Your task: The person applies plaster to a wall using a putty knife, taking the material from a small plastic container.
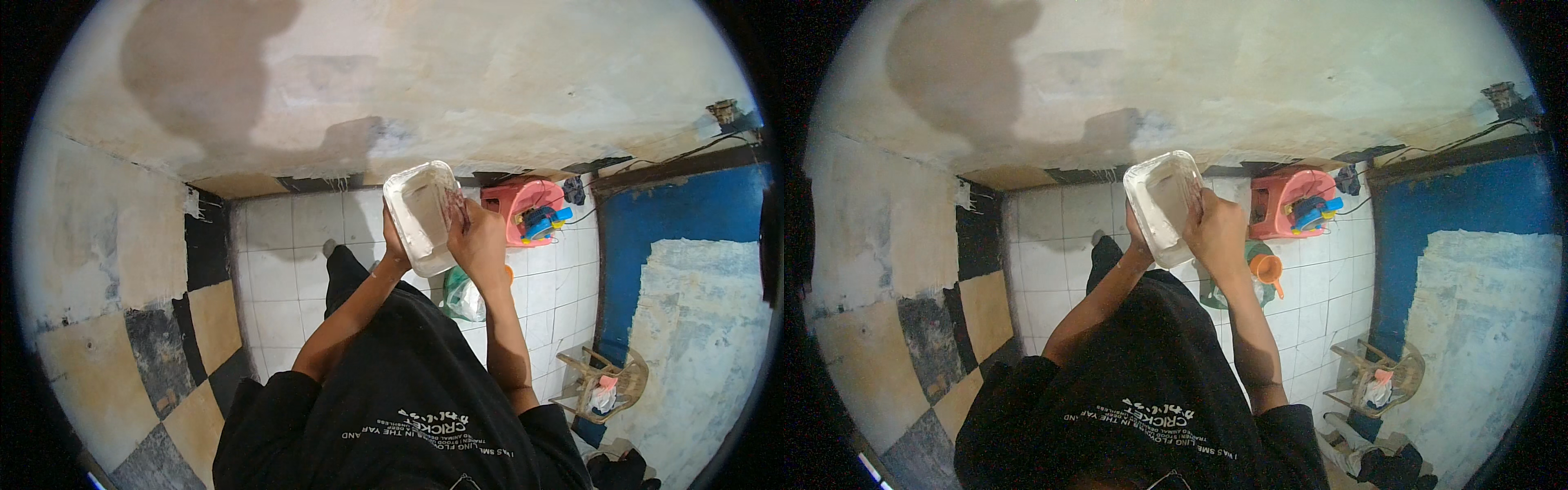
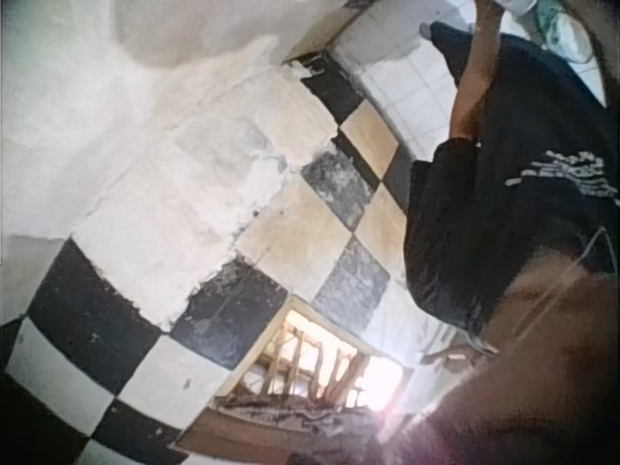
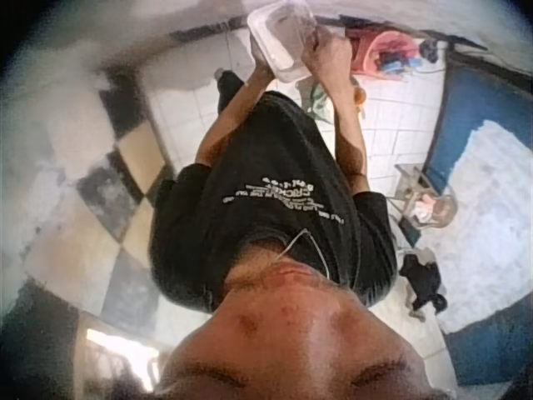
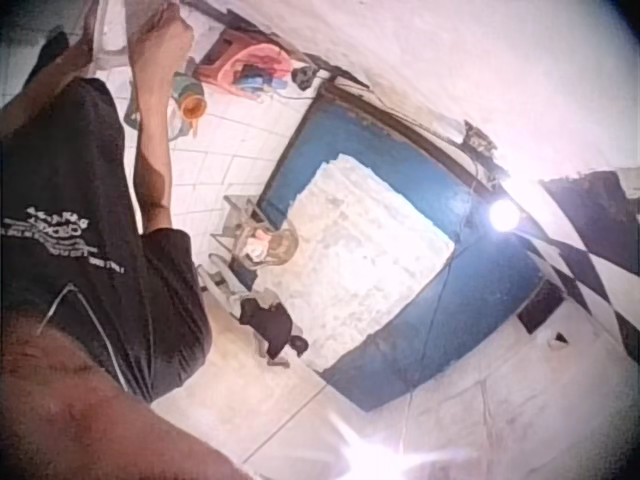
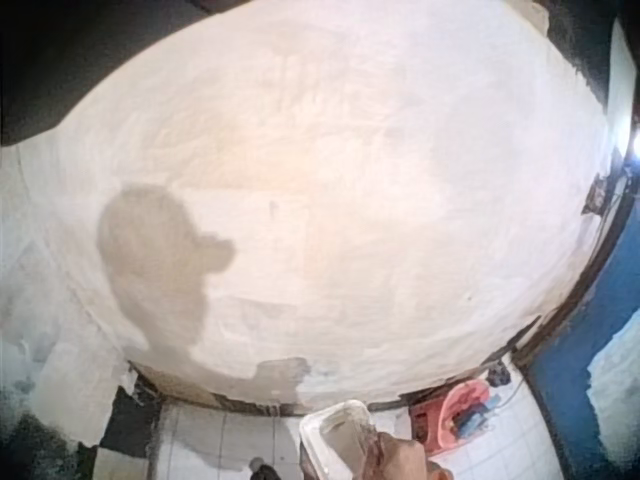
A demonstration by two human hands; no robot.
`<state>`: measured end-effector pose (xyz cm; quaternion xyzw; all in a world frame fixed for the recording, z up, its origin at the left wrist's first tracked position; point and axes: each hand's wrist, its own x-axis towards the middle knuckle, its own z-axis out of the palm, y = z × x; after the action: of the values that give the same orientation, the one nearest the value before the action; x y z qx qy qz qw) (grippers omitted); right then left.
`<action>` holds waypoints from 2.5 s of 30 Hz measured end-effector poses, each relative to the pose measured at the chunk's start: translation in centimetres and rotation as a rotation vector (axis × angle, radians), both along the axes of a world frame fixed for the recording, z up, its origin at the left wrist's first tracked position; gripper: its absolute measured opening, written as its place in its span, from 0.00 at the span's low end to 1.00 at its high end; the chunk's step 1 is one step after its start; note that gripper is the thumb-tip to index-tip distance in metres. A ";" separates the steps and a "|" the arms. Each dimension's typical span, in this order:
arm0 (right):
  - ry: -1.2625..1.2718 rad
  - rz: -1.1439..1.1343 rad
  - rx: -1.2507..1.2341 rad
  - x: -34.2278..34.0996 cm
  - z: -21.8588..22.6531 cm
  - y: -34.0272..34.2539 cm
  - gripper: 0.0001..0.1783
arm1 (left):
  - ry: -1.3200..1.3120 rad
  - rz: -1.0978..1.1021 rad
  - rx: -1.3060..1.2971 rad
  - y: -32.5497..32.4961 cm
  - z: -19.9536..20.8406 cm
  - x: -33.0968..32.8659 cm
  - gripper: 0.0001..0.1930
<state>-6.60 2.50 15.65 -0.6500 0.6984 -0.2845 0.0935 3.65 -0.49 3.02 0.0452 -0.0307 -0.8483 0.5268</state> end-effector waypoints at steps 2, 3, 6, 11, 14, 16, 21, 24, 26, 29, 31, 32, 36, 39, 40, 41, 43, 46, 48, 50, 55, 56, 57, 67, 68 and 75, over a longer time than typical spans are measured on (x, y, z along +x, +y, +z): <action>0.010 0.009 -0.034 0.2 -0.6 0.2 0.04 | 0.019 -0.009 0.006 -0.1 0.1 -0.3 0.34; 0.013 0.012 -0.015 0.4 -0.8 0.3 0.04 | 0.005 -0.009 0.013 -0.1 0.3 -0.2 0.34; 0.037 0.029 0.010 1.0 -1.1 0.5 0.04 | 0.052 -0.023 0.006 0.0 -0.2 -0.3 0.35; 0.100 0.117 0.045 2.5 -1.5 1.0 0.08 | -0.006 -0.073 0.119 0.6 -2.5 -0.2 0.35; 0.096 0.110 0.044 2.2 -0.7 0.9 0.07 | 0.313 -0.103 -0.028 0.4 -2.8 -0.1 0.35; 0.150 0.015 0.028 1.4 -0.5 0.2 0.07 | 0.062 -0.008 0.030 0.5 -0.6 -0.3 0.36; 0.218 0.032 0.006 1.6 -1.3 -0.4 0.09 | 0.134 0.012 -0.027 0.4 -0.1 -0.3 0.35; 0.191 0.111 -0.004 2.5 -1.4 -0.1 0.11 | 0.221 0.031 -0.051 0.3 -1.5 -0.1 0.35; 0.191 0.124 -0.026 2.9 -1.7 0.2 0.12 | 0.223 0.044 -0.068 0.4 -2.2 -0.1 0.34; 0.144 0.096 -0.049 2.6 -0.8 0.4 0.11 | 0.204 0.030 -0.074 0.7 -2.4 0.4 0.34; 0.143 0.074 -0.049 2.3 -0.4 0.3 0.10 | 0.095 0.042 -0.021 0.7 -1.6 0.1 0.34; 0.157 0.069 -0.032 2.3 -0.7 0.1 0.10 | 0.040 0.048 0.006 0.7 -1.2 0.0 0.34; 0.204 0.080 0.018 3.4 -1.5 0.3 0.12 | 0.181 0.053 -0.135 0.7 -1.9 0.3 0.32; 0.304 0.131 -0.056 4.8 -1.8 0.9 0.14 | -0.183 0.160 -0.173 1.9 -1.5 0.3 0.28; 0.340 0.141 -0.073 5.0 -2.0 1.0 0.15 | -0.288 0.222 -0.250 2.4 -1.6 0.5 0.28; 0.332 0.138 -0.030 4.9 -1.8 1.3 0.14 | -0.259 0.203 -0.236 2.3 -1.9 0.6 0.28; 0.260 0.207 0.002 4.3 -1.0 1.2 0.13 | -0.071 0.095 -0.112 1.6 -3.2 1.2 0.28; 0.238 0.189 0.015 2.6 0.1 0.6 0.05 | 0.112 0.015 -0.102 1.0 -3.0 1.0 0.31; 0.283 0.097 0.037 1.8 1.2 0.0 0.05 | -0.129 0.035 -0.033 1.3 0.0 0.9 0.30; 0.280 0.130 0.017 2.3 0.9 -0.1 0.05 | -0.091 0.018 -0.041 1.4 -0.8 1.0 0.31; 0.231 0.209 0.030 4.4 0.3 0.2 0.03 | 0.111 -0.058 -0.024 1.6 -3.6 0.9 0.31; 0.227 0.211 0.038 4.5 0.2 0.2 0.02 | 0.100 -0.051 -0.033 1.7 -3.7 0.9 0.32; 0.240 0.155 0.086 3.8 -0.3 -0.2 0.03 | 0.090 -0.042 -0.044 1.6 -3.7 0.9 0.32; 0.151 -0.036 0.105 2.9 0.6 -0.7 0.05 | -0.109 -0.026 -0.064 1.6 -1.5 1.1 0.33; 0.154 -0.029 0.107 2.9 0.2 -0.8 0.05 | -0.104 -0.028 -0.067 1.6 -1.6 1.2 0.33; 0.208 0.047 0.127 2.1 -0.8 -1.0 0.05 | -0.122 -0.026 -0.032 1.6 -3.2 0.7 0.32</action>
<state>-4.50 1.50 14.86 -0.6850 0.7055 -0.1684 0.0683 4.39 1.12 -0.17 0.0880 -0.0770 -0.8501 0.5135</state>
